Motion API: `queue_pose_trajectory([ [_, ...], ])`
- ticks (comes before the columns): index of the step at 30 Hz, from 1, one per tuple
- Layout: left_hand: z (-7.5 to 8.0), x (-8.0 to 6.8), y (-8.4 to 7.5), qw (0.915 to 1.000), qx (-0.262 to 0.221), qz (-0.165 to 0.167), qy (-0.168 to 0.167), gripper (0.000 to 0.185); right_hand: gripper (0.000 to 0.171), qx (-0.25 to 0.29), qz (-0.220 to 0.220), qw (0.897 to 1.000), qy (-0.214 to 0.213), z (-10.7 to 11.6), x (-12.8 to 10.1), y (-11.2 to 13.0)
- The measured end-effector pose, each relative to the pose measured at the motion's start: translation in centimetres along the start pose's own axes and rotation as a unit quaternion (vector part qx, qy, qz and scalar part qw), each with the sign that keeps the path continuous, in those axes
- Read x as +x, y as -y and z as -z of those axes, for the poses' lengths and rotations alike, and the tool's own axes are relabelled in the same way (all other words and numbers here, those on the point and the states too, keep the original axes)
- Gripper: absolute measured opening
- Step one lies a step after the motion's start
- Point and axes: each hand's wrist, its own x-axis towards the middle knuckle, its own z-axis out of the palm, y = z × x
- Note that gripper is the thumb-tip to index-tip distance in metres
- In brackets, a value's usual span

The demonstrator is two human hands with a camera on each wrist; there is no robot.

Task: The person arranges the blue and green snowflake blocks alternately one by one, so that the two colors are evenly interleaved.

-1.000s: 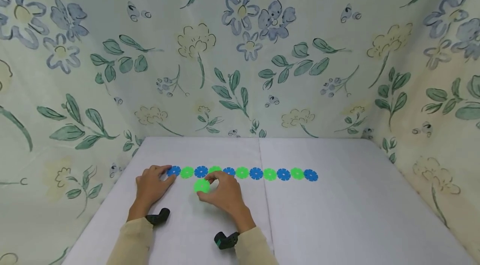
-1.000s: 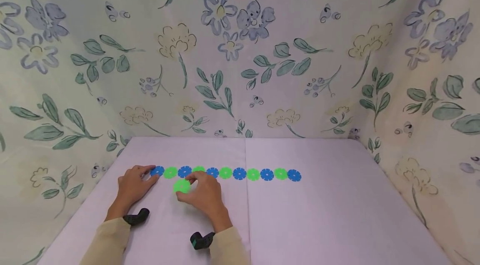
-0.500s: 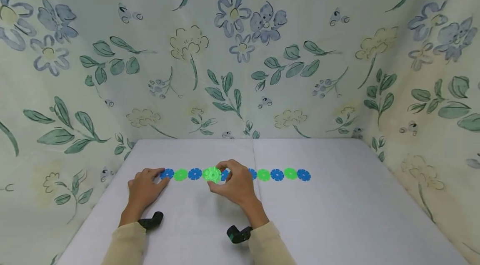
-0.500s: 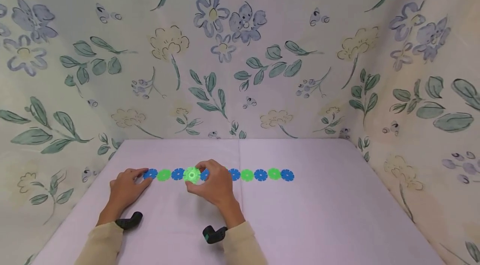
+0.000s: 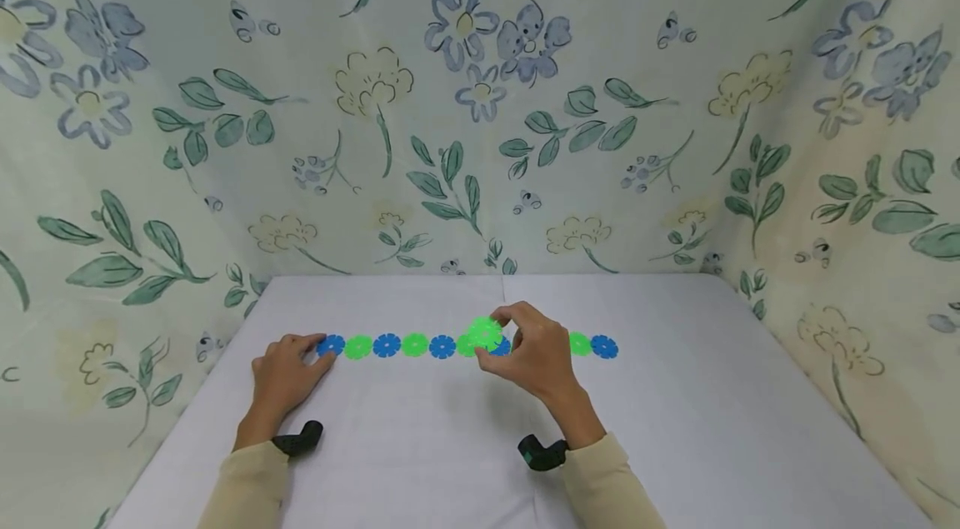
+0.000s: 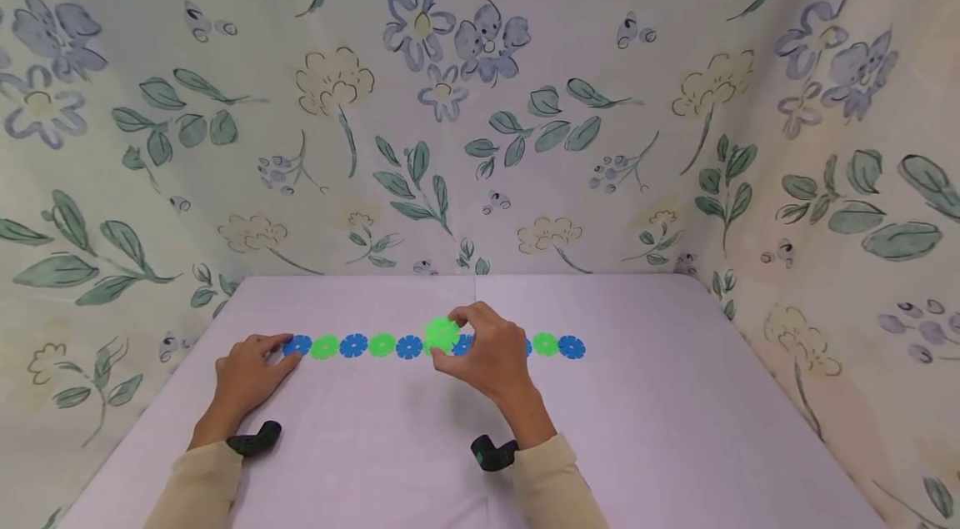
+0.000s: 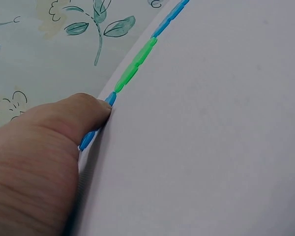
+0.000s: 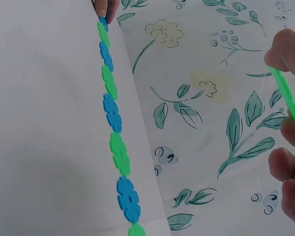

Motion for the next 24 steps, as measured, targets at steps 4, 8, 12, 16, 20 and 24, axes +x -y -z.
queue_pose_trajectory([
  [4, 0.1, -0.2, 0.0, 1.0000, 0.001, -0.001, -0.003, 0.051, 0.043, -0.029, -0.006, 1.000, 0.003, 1.2, -0.1, -1.3],
  [8, 0.2, -0.2, -0.1, 1.0000, -0.001, -0.004, -0.002, 0.052, 0.045, -0.054, -0.015, 0.998, -0.004, 2.6, -0.2, -2.9],
  [12, -0.1, -0.2, 0.1, 1.0000, -0.003, -0.005, -0.001, 0.051, 0.045, -0.074, -0.033, 0.997, -0.015, 4.0, -0.8, -4.8],
  [16, -0.4, 0.0, 0.3, 1.0000, -0.003, -0.007, -0.006, 0.051, 0.047, -0.097, -0.042, 0.994, -0.030, 5.4, -1.5, -6.6],
  [20, -0.6, 0.1, 0.5, 1.0000, 0.003, -0.008, -0.003, 0.052, 0.048, -0.108, -0.047, 0.991, -0.056, 6.4, -1.7, -8.1],
  [24, -0.7, 0.0, 0.6, 1.0000, 0.005, -0.004, -0.006, 0.052, 0.048, -0.106, -0.051, 0.990, -0.074, 6.9, -1.6, -9.0],
])
